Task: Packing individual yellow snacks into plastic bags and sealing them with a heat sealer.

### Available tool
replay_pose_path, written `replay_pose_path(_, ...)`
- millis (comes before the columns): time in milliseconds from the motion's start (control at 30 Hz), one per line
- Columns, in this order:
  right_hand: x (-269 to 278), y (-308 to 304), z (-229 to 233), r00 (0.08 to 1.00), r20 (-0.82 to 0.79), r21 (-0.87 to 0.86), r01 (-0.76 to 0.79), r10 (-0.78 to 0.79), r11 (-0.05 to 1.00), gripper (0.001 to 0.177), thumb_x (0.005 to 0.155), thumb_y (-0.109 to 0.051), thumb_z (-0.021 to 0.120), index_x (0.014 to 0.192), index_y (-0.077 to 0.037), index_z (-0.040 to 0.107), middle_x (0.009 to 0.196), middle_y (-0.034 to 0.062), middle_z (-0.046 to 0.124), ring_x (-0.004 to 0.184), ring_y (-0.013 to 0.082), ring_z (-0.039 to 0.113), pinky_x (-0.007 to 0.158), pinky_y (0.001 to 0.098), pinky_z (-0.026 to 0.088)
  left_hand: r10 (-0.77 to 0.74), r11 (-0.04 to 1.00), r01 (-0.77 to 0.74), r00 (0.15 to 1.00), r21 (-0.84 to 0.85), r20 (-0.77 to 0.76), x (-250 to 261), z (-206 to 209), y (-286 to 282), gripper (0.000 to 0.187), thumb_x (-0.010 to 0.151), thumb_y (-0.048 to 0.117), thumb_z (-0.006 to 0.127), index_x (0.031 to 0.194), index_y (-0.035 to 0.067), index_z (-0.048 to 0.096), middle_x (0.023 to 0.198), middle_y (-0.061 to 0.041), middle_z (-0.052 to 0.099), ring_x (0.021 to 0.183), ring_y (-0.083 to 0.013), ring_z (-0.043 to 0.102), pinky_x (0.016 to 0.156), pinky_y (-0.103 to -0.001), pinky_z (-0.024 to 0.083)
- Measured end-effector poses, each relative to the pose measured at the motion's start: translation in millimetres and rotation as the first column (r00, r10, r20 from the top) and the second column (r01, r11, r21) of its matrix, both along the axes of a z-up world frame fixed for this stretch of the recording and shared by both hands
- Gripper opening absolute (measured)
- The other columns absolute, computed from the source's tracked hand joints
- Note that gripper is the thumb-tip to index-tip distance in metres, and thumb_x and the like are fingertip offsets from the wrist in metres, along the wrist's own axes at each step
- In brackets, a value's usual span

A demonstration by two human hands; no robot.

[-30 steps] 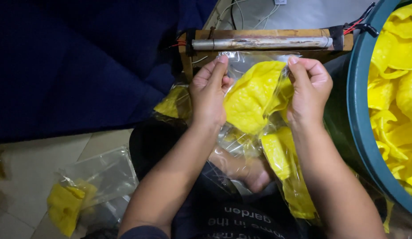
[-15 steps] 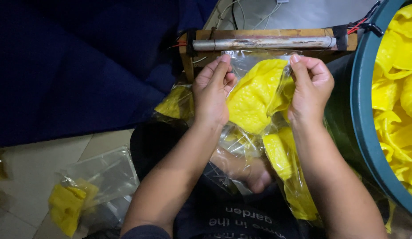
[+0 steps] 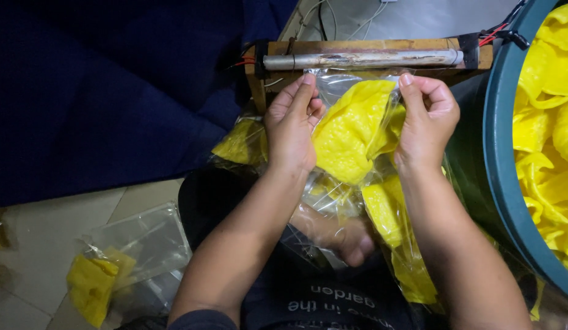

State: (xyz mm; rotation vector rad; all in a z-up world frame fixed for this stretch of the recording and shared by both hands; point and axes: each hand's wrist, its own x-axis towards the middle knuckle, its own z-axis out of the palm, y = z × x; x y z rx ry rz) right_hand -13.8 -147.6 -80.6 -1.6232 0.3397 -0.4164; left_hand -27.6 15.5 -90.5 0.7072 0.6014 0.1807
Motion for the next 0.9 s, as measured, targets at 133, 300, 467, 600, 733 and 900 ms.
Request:
replay_pose_path(133,-1.2,1.5,2.3,1.0,-0.001,0.003,-0.001,0.001,1.0,0.014,0.095,-0.019,0.086,0.1,-0.011,0.076,0.089,-0.0029,0.065,0.084,0.0027,0.056,0.078,0.0175,0.05,-0.001,1.0,0.001,1.0,-0.001,-0.001,-1.4,1.8,1.4,0.02,0.087,0.024,0.083,0.098,0.01,0.074,0.079,-0.001,0.066,0.066,-0.0053,0.066,0.075,-0.023,0.062)
replay_pose_path(300,-1.1,2.7,0.3,1.0,0.004,0.001,0.005,-0.005,1.0,0.015,0.095,-0.019,0.086,0.1,-0.01,0.076,0.089,-0.0031,0.065,0.085,0.0025,0.055,0.079,0.0176,0.05,-0.013,1.0,0.013,1.0,-0.005,-0.002,-0.2,0.8,2.4,0.02,0.086,0.024,0.084,0.098,0.01,0.075,0.078,-0.001,0.066,0.066,-0.0055,0.066,0.075,-0.023,0.062)
replay_pose_path(467,-0.9,0.4,-2.1,1.0,0.007,0.01,0.001,-0.001,1.0,0.014,0.095,-0.019,0.086,0.1,-0.011,0.075,0.09,-0.0034,0.065,0.085,0.0024,0.055,0.079,0.0176,0.049,-0.023,1.0,0.023,1.0,-0.008,-0.005,-2.2,4.4,4.3,0.02,0.087,0.024,0.083,0.098,0.01,0.074,0.079,-0.001,0.066,0.067,-0.0052,0.066,0.077,-0.024,0.062)
replay_pose_path(600,-0.5,-1.9,-4.2,1.0,0.009,0.023,-0.018,0.018,1.0,0.014,0.095,-0.019,0.085,0.1,-0.011,0.075,0.092,-0.0036,0.066,0.086,0.0026,0.055,0.08,0.0174,0.049,-0.031,0.999,0.031,1.0,-0.013,0.002,0.1,-0.4,4.6,0.02,0.087,0.024,0.083,0.099,0.01,0.074,0.079,-0.001,0.066,0.067,-0.0054,0.066,0.077,-0.024,0.062)
replay_pose_path(733,0.5,-5.7,-7.2,0.999,0.003,0.041,-0.033,0.033,0.999,0.014,0.095,-0.019,0.084,0.1,-0.011,0.074,0.093,-0.0033,0.067,0.087,0.0029,0.056,0.08,0.0169,0.049,-0.034,0.999,0.034,0.999,-0.013,0.005,1.1,-2.1,4.4,0.02,0.087,0.024,0.083,0.099,0.01,0.075,0.079,-0.001,0.066,0.067,-0.0054,0.066,0.076,-0.023,0.063)
replay_pose_path(900,-2.3,-7.8,-4.7,0.998,-0.024,0.1,-0.054,0.057,0.994,0.015,0.096,-0.02,0.084,0.1,-0.011,0.073,0.091,-0.004,0.066,0.085,0.0026,0.058,0.079,0.0161,0.051,-0.047,0.999,0.047,0.999,-0.012,0.013,0.5,-3.7,5.8,0.02,0.087,0.025,0.083,0.099,0.01,0.075,0.08,-0.001,0.066,0.067,-0.0051,0.067,0.077,-0.024,0.063)
